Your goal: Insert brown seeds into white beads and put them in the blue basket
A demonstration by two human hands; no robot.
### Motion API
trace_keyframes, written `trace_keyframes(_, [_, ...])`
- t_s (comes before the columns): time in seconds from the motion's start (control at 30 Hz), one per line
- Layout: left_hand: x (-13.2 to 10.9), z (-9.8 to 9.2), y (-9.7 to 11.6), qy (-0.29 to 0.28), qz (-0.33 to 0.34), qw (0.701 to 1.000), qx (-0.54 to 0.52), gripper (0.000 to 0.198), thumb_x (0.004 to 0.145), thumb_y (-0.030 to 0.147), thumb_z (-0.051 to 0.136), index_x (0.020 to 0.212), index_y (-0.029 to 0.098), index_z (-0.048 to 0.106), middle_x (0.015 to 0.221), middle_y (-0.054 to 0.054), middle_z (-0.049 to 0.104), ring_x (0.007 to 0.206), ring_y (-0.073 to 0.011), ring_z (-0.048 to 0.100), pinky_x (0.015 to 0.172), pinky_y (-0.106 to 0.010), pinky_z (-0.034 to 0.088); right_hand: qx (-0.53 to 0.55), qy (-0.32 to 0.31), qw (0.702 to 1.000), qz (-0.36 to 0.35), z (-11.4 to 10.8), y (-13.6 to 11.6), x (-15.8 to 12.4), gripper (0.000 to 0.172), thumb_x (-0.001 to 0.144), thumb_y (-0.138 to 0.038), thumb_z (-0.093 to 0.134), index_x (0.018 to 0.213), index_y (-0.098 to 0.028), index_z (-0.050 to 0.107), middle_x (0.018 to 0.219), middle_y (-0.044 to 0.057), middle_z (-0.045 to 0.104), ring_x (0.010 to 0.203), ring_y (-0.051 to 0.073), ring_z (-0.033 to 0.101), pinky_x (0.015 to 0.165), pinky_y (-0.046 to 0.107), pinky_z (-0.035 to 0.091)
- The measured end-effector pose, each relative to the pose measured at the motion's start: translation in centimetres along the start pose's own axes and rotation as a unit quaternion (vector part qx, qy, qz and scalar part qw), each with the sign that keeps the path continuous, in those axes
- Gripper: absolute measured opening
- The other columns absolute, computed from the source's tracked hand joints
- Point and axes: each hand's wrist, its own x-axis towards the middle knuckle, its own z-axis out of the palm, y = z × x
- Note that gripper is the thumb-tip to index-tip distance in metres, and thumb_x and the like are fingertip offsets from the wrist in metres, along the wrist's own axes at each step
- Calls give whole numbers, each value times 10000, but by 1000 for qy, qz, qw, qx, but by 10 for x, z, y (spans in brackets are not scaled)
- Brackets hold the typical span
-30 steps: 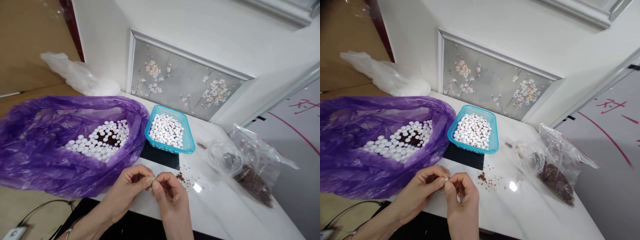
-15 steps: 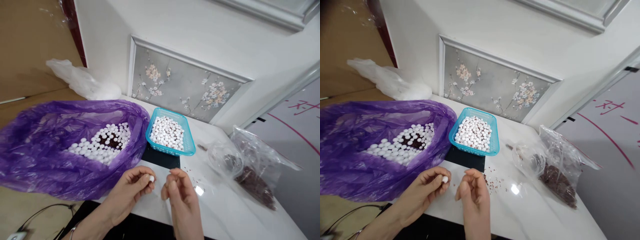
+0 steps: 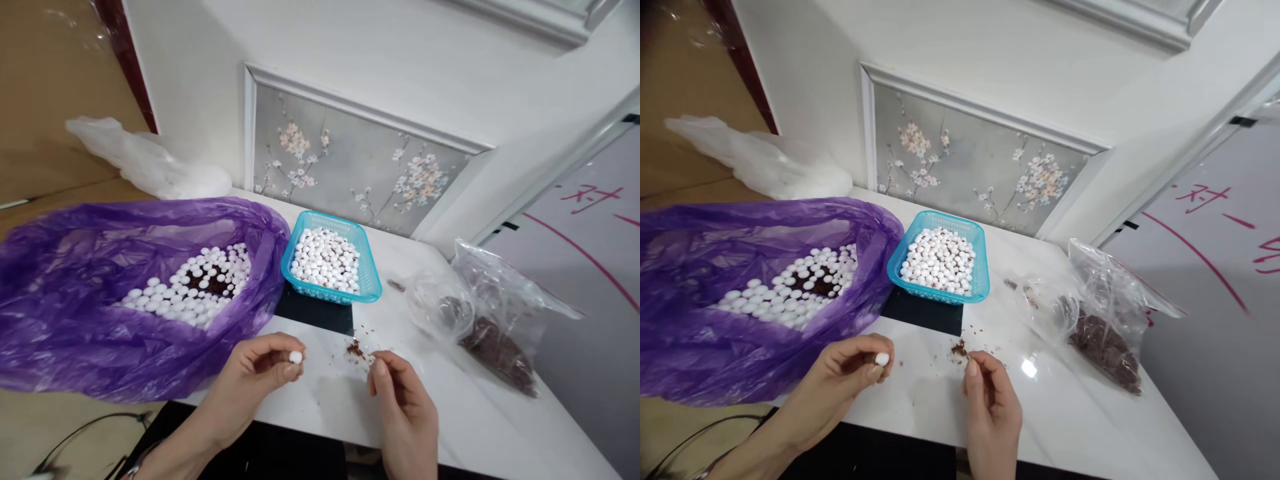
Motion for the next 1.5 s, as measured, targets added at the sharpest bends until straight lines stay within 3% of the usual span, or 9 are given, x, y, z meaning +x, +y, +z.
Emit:
trace_keyframes(0.2, [2,7,6,12,45,999,3,33,728,222,758,755,229,740,747,11,642,669,-107,545,647,-216,451,-102,-10,994,-30,-17,17,21,311,838,-463,576,953,-189,667,834,47,676,705,189,600,666,294,479])
trace_keyframes(0.37, [32,25,33,106,96,985,97,144,736,278,743,874,238,741,781,4,696,735,-142,596,699,-238,484,-208,-56,972,-99,-15,18,33,219,880,-351,518,906,-205,679,928,65,686,788,205,636,715,302,489])
trace_keyframes(0.5, [75,40,48,98,222,925,293,255,808,266,631,1031,175,714,1019,-72,720,901,-222,651,834,-331,510,-274,-81,951,-121,-5,16,36,209,868,-303,507,845,-216,695,884,56,680,675,197,631,655,316,476])
trace_keyframes(0.67, [93,42,50,80,263,882,382,411,813,178,574,1218,204,635,1277,-79,634,1111,-243,604,953,-357,474,-336,-69,932,-119,-2,25,35,228,878,-328,470,809,-251,674,892,37,681,660,207,636,565,308,430])
trace_keyframes(0.83, [71,3,76,112,252,838,471,334,845,222,525,1135,186,688,1227,-95,668,1128,-268,594,1000,-383,417,-278,-36,946,-162,-5,32,32,275,900,-412,442,812,-239,638,904,56,664,704,206,630,576,295,445])
trace_keyframes(0.97, [55,-58,104,144,128,700,687,334,857,261,463,1068,228,719,1107,-56,739,1015,-263,661,901,-320,454,-251,-11,953,-168,-3,26,26,323,915,-474,420,836,-236,624,878,60,668,674,202,610,610,304,440])
trace_keyframes(1.07, [47,-95,108,148,80,664,728,328,795,201,484,977,228,755,998,-87,770,930,-300,688,826,-350,474,-245,4,953,-176,1,22,21,335,915,-490,416,843,-240,626,849,49,681,651,193,603,629,299,436])
trace_keyframes(1.37, [50,-104,95,159,66,643,746,311,808,197,471,954,206,745,943,-118,754,881,-333,677,757,-363,464,-258,-89,939,-210,10,25,18,254,923,-346,445,847,-236,661,876,36,691,747,188,651,670,281,478])
trace_keyframes(1.5, [42,-79,101,212,156,715,648,264,840,286,517,984,177,711,1032,-97,704,865,-281,649,811,-347,450,-235,-98,944,-209,4,27,24,237,908,-315,470,902,-223,689,908,50,707,813,201,668,711,289,499])
